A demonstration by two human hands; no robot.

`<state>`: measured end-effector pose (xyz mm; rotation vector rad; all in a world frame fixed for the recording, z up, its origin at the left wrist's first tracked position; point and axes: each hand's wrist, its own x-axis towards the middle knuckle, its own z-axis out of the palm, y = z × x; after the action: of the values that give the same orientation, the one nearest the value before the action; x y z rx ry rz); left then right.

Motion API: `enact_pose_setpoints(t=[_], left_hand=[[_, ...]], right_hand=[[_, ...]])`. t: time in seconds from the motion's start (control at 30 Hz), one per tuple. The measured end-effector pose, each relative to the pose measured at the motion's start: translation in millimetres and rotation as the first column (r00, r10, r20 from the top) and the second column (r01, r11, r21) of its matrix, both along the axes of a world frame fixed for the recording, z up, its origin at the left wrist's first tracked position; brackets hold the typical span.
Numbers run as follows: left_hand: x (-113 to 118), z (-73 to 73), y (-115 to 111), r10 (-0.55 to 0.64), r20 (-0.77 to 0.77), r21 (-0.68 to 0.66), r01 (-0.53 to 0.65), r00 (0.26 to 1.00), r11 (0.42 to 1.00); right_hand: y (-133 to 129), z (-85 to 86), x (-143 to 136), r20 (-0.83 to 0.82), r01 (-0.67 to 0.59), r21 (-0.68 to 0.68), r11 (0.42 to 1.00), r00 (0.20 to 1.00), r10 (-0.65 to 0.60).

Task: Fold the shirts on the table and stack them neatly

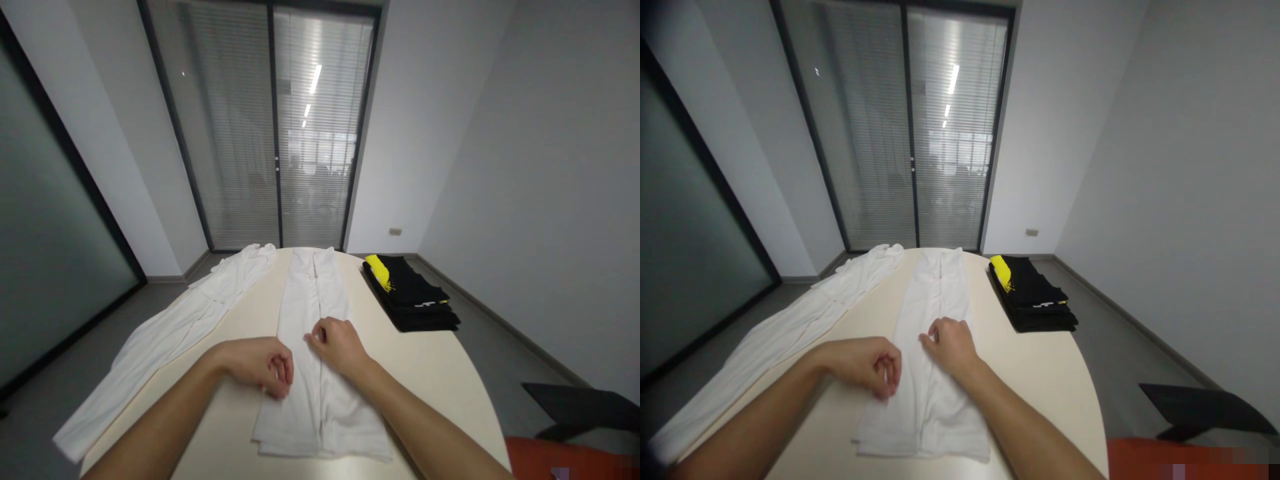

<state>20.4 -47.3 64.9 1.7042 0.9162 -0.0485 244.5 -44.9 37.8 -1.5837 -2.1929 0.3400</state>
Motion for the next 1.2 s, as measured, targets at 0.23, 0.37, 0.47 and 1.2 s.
enact_pose_setpoints(t=[0.23,0.37,0.47,1.2], left_hand=[[30.2,6.7,-33.1,-0.182,-0.25,0.119,0.217,0.951,0.969],[34.8,13.3,-38.3,-0.186,-0.312,0.196,0.254,0.932,0.947],[36.1,16.4,-41.0,-0.188,-0.333,0.195,0.263,0.924,0.945],[48.2,16.0,-56.3,-0.23,-0.356,0.212,0.318,0.906,0.924]], right_hand=[[10.6,-9.9,-10.8,-0.122,-0.032,-0.033,0.999,0.992,0.028],[10.2,-5.5,-6.4,-0.215,0.004,-0.001,1.0,0.977,-0.004],[9.6,-2.0,-0.1,-0.171,0.069,0.026,0.997,0.983,-0.064],[9.2,-9.5,18.9,-0.036,-0.163,0.07,0.984,0.985,0.166]])
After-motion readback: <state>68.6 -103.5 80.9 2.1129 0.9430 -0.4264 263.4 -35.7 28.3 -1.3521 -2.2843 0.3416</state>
